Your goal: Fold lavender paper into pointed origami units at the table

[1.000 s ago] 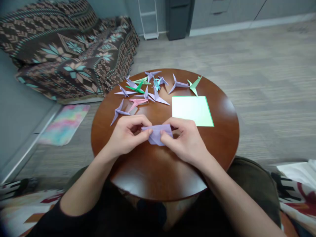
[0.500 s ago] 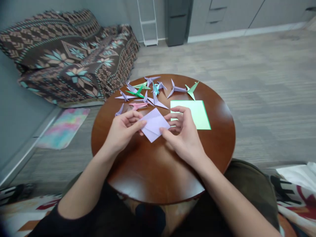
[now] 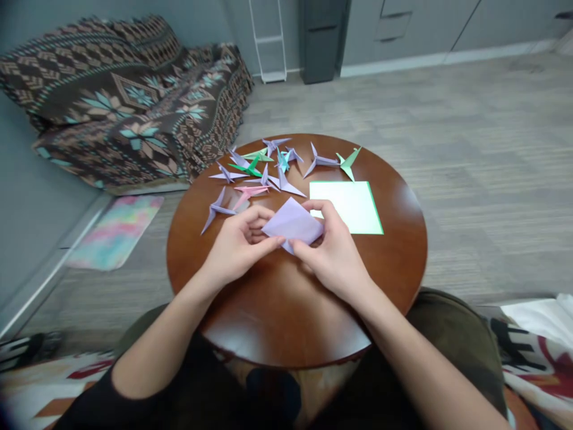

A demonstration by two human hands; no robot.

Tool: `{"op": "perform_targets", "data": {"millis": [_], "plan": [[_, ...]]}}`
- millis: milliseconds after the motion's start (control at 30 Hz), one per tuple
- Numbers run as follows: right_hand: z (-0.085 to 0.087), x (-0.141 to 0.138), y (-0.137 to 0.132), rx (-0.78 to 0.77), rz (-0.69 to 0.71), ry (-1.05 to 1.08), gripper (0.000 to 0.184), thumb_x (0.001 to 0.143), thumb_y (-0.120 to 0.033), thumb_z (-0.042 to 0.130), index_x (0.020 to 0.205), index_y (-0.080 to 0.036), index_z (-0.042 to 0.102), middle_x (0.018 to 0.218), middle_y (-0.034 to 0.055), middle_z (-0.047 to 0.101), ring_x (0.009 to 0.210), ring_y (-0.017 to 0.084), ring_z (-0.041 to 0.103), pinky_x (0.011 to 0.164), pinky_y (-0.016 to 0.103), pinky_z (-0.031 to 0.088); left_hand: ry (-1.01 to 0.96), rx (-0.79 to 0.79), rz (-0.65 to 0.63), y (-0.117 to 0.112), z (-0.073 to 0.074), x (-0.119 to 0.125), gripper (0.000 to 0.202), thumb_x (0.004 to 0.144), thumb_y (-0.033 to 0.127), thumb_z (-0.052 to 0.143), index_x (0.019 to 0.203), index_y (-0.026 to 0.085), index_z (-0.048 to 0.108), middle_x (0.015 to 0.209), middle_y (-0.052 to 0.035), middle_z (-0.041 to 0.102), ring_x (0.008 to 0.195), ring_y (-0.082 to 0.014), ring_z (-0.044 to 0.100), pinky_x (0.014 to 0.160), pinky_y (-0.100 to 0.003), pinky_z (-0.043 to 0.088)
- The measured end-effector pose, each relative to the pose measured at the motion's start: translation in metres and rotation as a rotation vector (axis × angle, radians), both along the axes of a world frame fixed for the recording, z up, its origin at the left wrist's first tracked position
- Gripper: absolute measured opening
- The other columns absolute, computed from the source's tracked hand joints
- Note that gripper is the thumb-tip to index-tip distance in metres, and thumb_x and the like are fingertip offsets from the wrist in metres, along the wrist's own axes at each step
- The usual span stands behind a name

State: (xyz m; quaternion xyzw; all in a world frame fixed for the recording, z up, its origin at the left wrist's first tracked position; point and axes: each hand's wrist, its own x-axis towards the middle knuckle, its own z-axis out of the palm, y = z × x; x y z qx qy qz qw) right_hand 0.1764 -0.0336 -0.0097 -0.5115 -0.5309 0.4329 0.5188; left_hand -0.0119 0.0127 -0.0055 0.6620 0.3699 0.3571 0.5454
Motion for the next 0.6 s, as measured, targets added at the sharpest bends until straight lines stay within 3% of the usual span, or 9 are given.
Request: {"op": "perform_targets", "data": {"millis": [200,333,400,500,600], "plan": [[0.001,-0.002,-0.001,-0.033,0.005,-0.056,0.046,0.073,-0.023,0.078,0.108,-0.027,0.047,0.070,-0.0073,0.065,0.052,0.012,0.052,0.046,0.022,0.037,0.008,-0.018,-0.001,0.002,0.003,-0.003,0.025,0.075,0.015,0.077,0.097,0.016,0.065,0.091,-0.0033,0.077,0.079,-0.0152,0.073,0.072,-0.022,0.055],[-0.007,0.005,0.002,0.012,0.045,-0.018,0.045,0.076,-0.020,0.074,0.108,-0.028,0.042,0.076,-0.0050,0.069,0.063,0.016,0.065,0.057,0.026,0.049,-0.020,-0.042,0.095,0.013,0.003,-0.011,0.029,0.069,0.015,0.081,0.094,0.015,0.067,0.089,-0.0030,0.078,0.078,-0.0146,0.074,0.073,-0.022,0.057],[-0.011,0.009,0.005,0.071,-0.037,-0.103,0.044,0.078,-0.018,0.073,0.109,-0.028,0.042,0.079,-0.0033,0.070,0.069,0.018,0.068,0.065,0.031,0.054,-0.019,-0.041,0.156,0.019,0.003,-0.014,0.029,0.068,0.015,0.082,0.093,0.014,0.067,0.088,-0.0029,0.077,0.075,-0.0141,0.073,0.072,-0.022,0.058],[-0.011,0.012,0.006,0.308,-0.091,-0.332,0.043,0.082,-0.021,0.075,0.113,-0.028,0.047,0.111,0.0076,0.070,0.104,0.026,0.070,0.088,0.043,0.057,-0.010,-0.114,0.161,0.022,0.004,-0.016,0.028,0.068,0.017,0.082,0.092,0.013,0.068,0.085,-0.0022,0.075,0.066,-0.0127,0.070,0.064,-0.023,0.058],[-0.009,0.011,0.007,0.481,0.023,-0.570,0.040,0.080,-0.025,0.082,0.110,-0.026,0.055,0.143,0.0170,0.056,0.138,0.035,0.054,0.108,0.054,0.048,-0.037,-0.222,0.052,0.019,0.004,-0.015,0.029,0.069,0.021,0.086,0.092,0.013,0.070,0.082,-0.0014,0.073,0.063,-0.0117,0.067,0.062,-0.023,0.057]]}}
